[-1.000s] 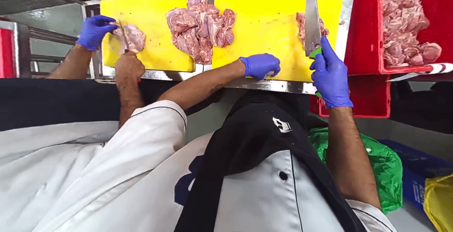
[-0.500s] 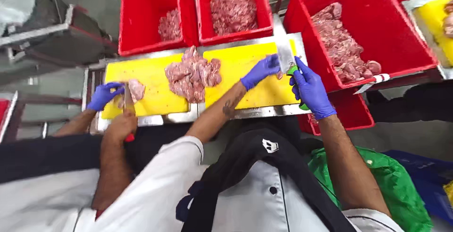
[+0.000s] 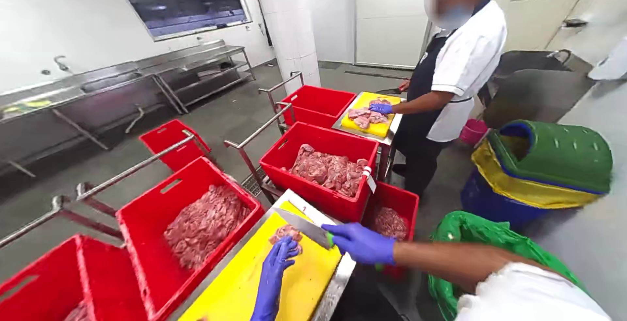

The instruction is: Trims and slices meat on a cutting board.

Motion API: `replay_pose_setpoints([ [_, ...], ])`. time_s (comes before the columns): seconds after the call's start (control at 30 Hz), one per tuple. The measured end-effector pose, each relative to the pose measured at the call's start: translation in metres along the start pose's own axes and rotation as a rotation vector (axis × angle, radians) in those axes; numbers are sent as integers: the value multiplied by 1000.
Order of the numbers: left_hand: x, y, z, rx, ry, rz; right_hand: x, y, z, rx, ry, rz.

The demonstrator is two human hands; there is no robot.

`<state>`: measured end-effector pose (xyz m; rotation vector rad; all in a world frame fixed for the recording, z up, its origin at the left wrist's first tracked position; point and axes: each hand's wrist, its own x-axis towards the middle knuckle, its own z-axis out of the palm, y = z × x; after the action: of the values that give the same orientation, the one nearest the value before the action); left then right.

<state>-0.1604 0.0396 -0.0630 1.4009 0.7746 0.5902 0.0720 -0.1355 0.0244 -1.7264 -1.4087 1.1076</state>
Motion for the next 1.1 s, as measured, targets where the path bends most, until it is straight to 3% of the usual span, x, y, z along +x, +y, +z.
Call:
replay_pose_setpoints([
  [0.1,-10,0,-17,81,16,87,-43,35,39,103,99,104],
  [0.23,-25,15,-31,183,97,100,-38,36,61,62,279,54],
  [0.4,-36,15,-56,154,215,190,28,46,86,-319,-151,-100],
  [0.53,-69,1,-68,157,262,239,46,65,99,-418,-515,-222],
  [0.63,-101,-15,-90,340,413,121,63,72,86,-422,-512,-196],
  [0.73,-131,-24,-131,791,712,-87,84,69,73,-466,-294,-104],
  [0.8,-143,-25,-156,955,857,-202,91,61,69,-463,-168,-48],
  [0.93,-145,-24,-172,980,804,-505,79,49,77,-269,-128,-46],
  [1.1,-138,-39,-179,853,842,-611,56,52,113,-113,-299,-27],
])
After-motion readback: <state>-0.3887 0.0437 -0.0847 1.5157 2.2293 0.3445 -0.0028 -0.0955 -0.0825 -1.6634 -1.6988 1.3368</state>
